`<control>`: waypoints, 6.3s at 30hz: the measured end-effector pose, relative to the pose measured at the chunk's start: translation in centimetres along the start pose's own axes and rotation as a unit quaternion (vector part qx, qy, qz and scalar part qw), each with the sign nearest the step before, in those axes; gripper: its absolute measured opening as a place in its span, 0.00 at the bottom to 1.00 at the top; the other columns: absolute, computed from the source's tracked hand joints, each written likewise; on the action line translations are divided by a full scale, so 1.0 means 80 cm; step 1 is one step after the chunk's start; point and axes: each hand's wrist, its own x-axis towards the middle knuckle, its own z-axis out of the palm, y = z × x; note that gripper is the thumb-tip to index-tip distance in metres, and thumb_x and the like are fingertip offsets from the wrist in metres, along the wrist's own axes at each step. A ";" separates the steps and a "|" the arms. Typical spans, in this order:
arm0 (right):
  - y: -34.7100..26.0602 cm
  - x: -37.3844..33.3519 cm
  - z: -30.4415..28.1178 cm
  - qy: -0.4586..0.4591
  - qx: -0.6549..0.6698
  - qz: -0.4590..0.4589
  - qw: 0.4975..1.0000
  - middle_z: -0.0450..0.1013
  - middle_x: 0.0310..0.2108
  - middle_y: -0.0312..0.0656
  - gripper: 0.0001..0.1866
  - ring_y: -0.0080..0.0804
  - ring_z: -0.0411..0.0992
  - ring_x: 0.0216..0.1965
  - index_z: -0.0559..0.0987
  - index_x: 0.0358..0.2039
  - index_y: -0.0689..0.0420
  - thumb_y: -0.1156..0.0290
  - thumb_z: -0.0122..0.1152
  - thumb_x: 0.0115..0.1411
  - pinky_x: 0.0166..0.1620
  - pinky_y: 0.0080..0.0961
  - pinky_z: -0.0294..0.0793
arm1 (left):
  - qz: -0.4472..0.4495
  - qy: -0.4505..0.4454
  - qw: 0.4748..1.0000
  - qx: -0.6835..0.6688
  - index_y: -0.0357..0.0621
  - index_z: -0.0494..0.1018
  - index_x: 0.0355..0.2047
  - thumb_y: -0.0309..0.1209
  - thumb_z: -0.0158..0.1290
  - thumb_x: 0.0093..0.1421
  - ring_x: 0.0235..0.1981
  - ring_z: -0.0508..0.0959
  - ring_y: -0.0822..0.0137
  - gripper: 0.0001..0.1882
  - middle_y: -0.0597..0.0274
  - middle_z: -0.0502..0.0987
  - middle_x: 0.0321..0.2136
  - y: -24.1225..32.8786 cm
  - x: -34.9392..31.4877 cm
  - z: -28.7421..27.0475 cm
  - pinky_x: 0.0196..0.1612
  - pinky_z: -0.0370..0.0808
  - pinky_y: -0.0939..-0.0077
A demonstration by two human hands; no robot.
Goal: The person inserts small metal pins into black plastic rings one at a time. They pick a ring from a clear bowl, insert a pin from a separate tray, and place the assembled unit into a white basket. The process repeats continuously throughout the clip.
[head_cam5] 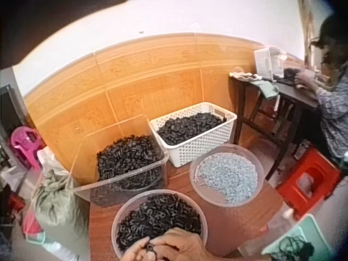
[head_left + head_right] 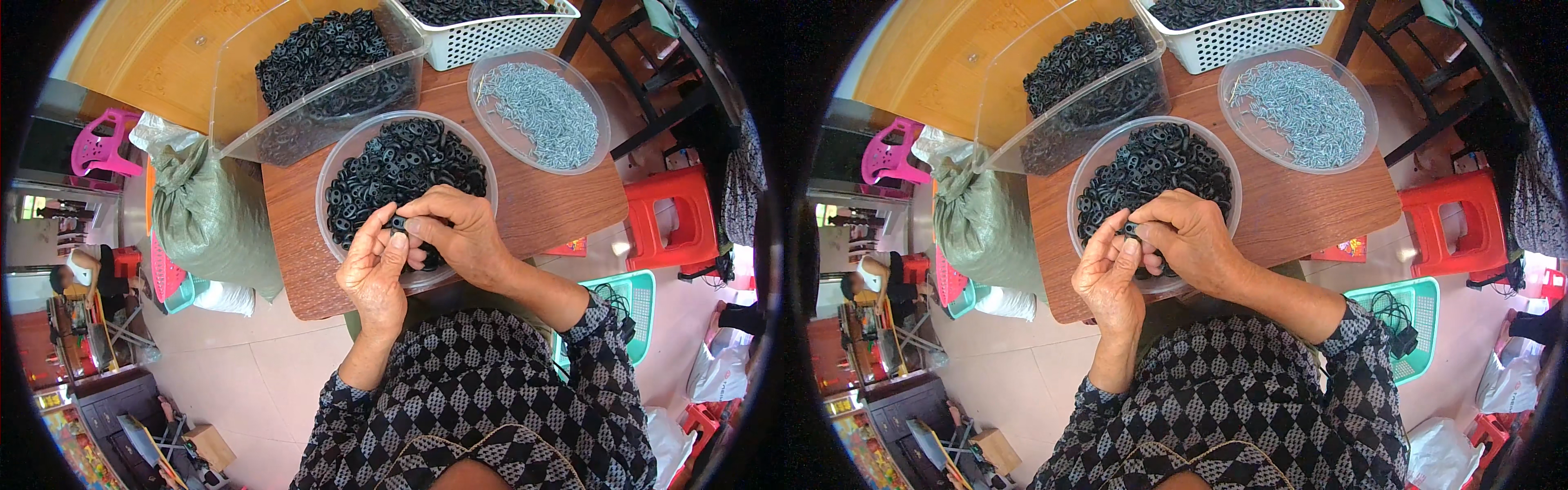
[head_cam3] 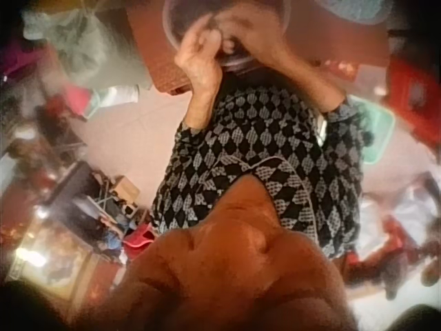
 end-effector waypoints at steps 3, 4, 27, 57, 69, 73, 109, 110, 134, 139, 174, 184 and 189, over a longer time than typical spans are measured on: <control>0.004 -0.002 0.002 0.011 -0.038 -0.040 0.998 0.70 0.20 0.38 0.06 0.31 0.66 0.26 0.77 0.29 0.62 0.79 0.56 0.49 0.35 0.27 0.65 | 0.001 -0.006 1.000 -0.005 0.30 0.67 0.49 0.19 0.48 0.58 0.23 0.74 0.75 0.17 0.61 0.73 0.24 0.003 0.000 0.000 0.26 0.73 0.84; 0.005 -0.003 0.003 0.017 -0.054 -0.056 0.997 0.69 0.20 0.39 0.06 0.32 0.65 0.26 0.77 0.30 0.62 0.78 0.56 0.48 0.35 0.28 0.65 | 0.010 -0.002 1.000 -0.005 0.30 0.67 0.49 0.18 0.48 0.58 0.23 0.74 0.75 0.17 0.62 0.73 0.24 0.004 0.000 0.001 0.27 0.73 0.84; 0.014 -0.001 0.001 0.060 -0.204 -0.282 0.936 0.71 0.30 0.45 0.18 0.38 0.66 0.28 0.75 0.36 0.65 0.77 0.64 0.42 0.30 0.28 0.66 | -0.032 0.022 0.997 -0.068 0.27 0.71 0.43 0.20 0.49 0.57 0.30 0.74 0.74 0.13 0.56 0.76 0.35 0.012 0.003 0.005 0.33 0.73 0.82; 0.008 -0.003 -0.007 0.063 -0.207 -0.297 0.930 0.68 0.29 0.45 0.20 0.40 0.64 0.27 0.72 0.36 0.66 0.77 0.63 0.40 0.29 0.31 0.66 | 0.032 -0.047 0.998 -0.037 0.29 0.72 0.41 0.22 0.56 0.54 0.36 0.73 0.75 0.14 0.55 0.76 0.39 0.011 0.011 0.004 0.43 0.70 0.82; -0.003 0.005 -0.015 0.079 -0.211 -0.286 0.931 0.68 0.28 0.44 0.17 0.38 0.64 0.27 0.72 0.34 0.66 0.76 0.63 0.42 0.29 0.30 0.65 | 0.050 -0.035 0.997 -0.049 0.31 0.72 0.40 0.23 0.54 0.56 0.36 0.73 0.76 0.11 0.56 0.76 0.39 0.009 0.016 0.013 0.42 0.70 0.83; -0.001 0.006 -0.018 0.068 -0.212 -0.286 0.932 0.69 0.27 0.44 0.16 0.38 0.64 0.26 0.73 0.32 0.66 0.75 0.64 0.42 0.28 0.29 0.65 | 0.052 -0.063 0.996 -0.040 0.31 0.71 0.43 0.24 0.54 0.56 0.33 0.74 0.74 0.14 0.58 0.76 0.35 0.011 0.019 0.009 0.38 0.72 0.82; 0.004 0.005 -0.007 0.125 -0.187 -0.352 0.909 0.67 0.25 0.43 0.17 0.34 0.63 0.21 0.72 0.34 0.66 0.79 0.62 0.41 0.23 0.27 0.62 | 0.302 0.016 0.945 0.126 0.31 0.71 0.40 0.28 0.48 0.61 0.25 0.69 0.77 0.12 0.62 0.72 0.28 -0.007 0.015 0.033 0.28 0.68 0.87; 0.005 0.002 -0.007 0.125 -0.189 -0.351 0.909 0.67 0.24 0.43 0.17 0.34 0.63 0.21 0.72 0.33 0.66 0.80 0.62 0.39 0.22 0.26 0.62 | 0.288 0.012 0.951 0.109 0.30 0.71 0.40 0.29 0.48 0.61 0.24 0.68 0.77 0.12 0.62 0.71 0.27 -0.007 0.014 0.035 0.26 0.67 0.87; 0.018 0.172 -0.141 0.208 -0.232 -0.142 0.940 0.76 0.25 0.47 0.12 0.31 0.74 0.26 0.78 0.33 0.62 0.70 0.60 0.49 0.33 0.27 0.72 | 0.118 0.089 0.977 0.155 0.29 0.70 0.41 0.24 0.52 0.57 0.27 0.75 0.73 0.12 0.54 0.77 0.29 0.013 0.028 -0.070 0.29 0.73 0.84; 0.011 0.264 -0.201 0.279 -0.457 -0.134 0.834 0.73 0.27 0.55 0.11 0.50 0.72 0.33 0.76 0.30 0.64 0.71 0.57 0.45 0.37 0.39 0.69 | 0.118 0.072 0.966 0.217 0.31 0.72 0.39 0.23 0.55 0.55 0.31 0.76 0.72 0.11 0.56 0.77 0.30 0.004 0.028 -0.074 0.35 0.74 0.82; 0.007 0.007 -0.016 -0.032 -0.025 0.007 0.999 0.71 0.22 0.41 0.05 0.32 0.69 0.26 0.76 0.27 0.61 0.74 0.60 0.49 0.32 0.27 0.68 | -0.053 -0.027 0.997 0.051 0.35 0.72 0.35 0.15 0.58 0.48 0.27 0.73 0.79 0.13 0.66 0.74 0.26 0.032 0.045 -0.020 0.32 0.71 0.88; -0.003 0.003 -0.030 -0.037 0.108 0.113 0.987 0.73 0.22 0.38 0.06 0.19 0.68 0.25 0.76 0.25 0.65 0.75 0.57 0.51 0.29 0.20 0.68 | -0.035 -0.050 0.998 0.003 0.33 0.72 0.36 0.15 0.57 0.48 0.26 0.73 0.78 0.13 0.64 0.74 0.26 0.018 0.030 0.001 0.30 0.72 0.87; -0.008 0.008 -0.038 -0.037 0.116 0.125 0.985 0.73 0.22 0.38 0.06 0.19 0.68 0.26 0.76 0.25 0.65 0.75 0.57 0.52 0.29 0.19 0.68 | -0.034 -0.075 0.996 0.029 0.33 0.72 0.38 0.18 0.52 0.54 0.27 0.73 0.77 0.10 0.63 0.75 0.26 0.024 0.028 0.007 0.32 0.71 0.85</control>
